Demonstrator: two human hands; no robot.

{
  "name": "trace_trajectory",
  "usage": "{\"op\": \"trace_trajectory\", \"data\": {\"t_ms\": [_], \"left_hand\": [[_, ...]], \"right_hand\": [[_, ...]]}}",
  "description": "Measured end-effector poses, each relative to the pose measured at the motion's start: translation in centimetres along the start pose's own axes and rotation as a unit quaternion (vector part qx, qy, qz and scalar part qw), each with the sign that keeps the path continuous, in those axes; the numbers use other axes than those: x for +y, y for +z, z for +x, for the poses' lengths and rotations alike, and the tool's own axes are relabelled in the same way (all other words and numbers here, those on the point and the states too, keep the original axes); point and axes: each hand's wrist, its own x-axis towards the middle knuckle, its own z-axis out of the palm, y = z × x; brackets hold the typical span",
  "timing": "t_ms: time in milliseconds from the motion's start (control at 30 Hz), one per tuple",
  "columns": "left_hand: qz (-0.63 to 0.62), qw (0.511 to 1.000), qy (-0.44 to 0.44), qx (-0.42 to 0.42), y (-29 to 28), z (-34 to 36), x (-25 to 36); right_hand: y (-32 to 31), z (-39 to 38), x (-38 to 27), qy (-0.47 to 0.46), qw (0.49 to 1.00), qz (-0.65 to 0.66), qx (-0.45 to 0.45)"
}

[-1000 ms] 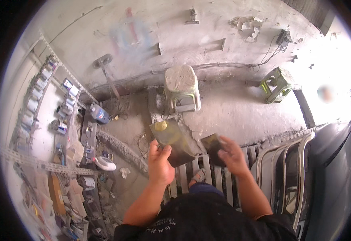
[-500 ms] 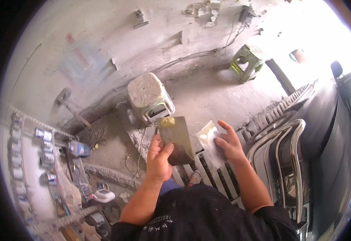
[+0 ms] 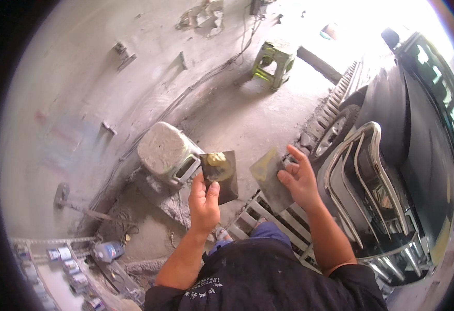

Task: The person applies a yellowish body filler to the hood of a dark-colored vehicle using a metal spreader and a smaller scraper. They spread the filler across multiple areas of the hood, occasionally transferring material between tools and smoothing the surface.

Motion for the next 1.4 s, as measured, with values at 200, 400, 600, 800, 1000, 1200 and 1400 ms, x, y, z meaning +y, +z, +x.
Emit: {"op": "trace_trajectory", "data": {"t_ms": [200,400,600,800,1000,1200,1400], "left_hand": [[-0.118,0.990,-0.074,-0.006,2.3,5.7,-2.4],[0.033,0.993,-0.111,0.022,4.3,11.3,-5.1],[0.180,0.967,-0.116,-0.137,9.6,17.4,-4.2],[0.099,0.913,-0.221,-0.328,15.5,22.6,-4.7],[0.109,0.893,-0.220,-0.377,15.8,29.5,-8.7],[0.108,0.861,-0.215,-0.448,16.2,39.2,-12.4],[0.134,0.894,-0.171,-0.392,16.2,48.5,-13.1]], "right_hand": [[-1.5,0.4,4.0,0.031,0.999,0.026,0.006],[-7.2,5.5,4.1,0.013,0.999,0.029,0.025],[-11.4,9.9,3.6,-0.015,0.988,-0.152,-0.017],[-12.0,13.8,3.4,0.005,0.978,-0.187,-0.089],[-12.1,19.4,4.7,0.001,0.989,-0.148,-0.016],[-12.1,27.6,4.8,0.042,0.985,-0.134,0.100],[-13.4,35.2,4.2,0.022,0.962,-0.083,0.259]]}}
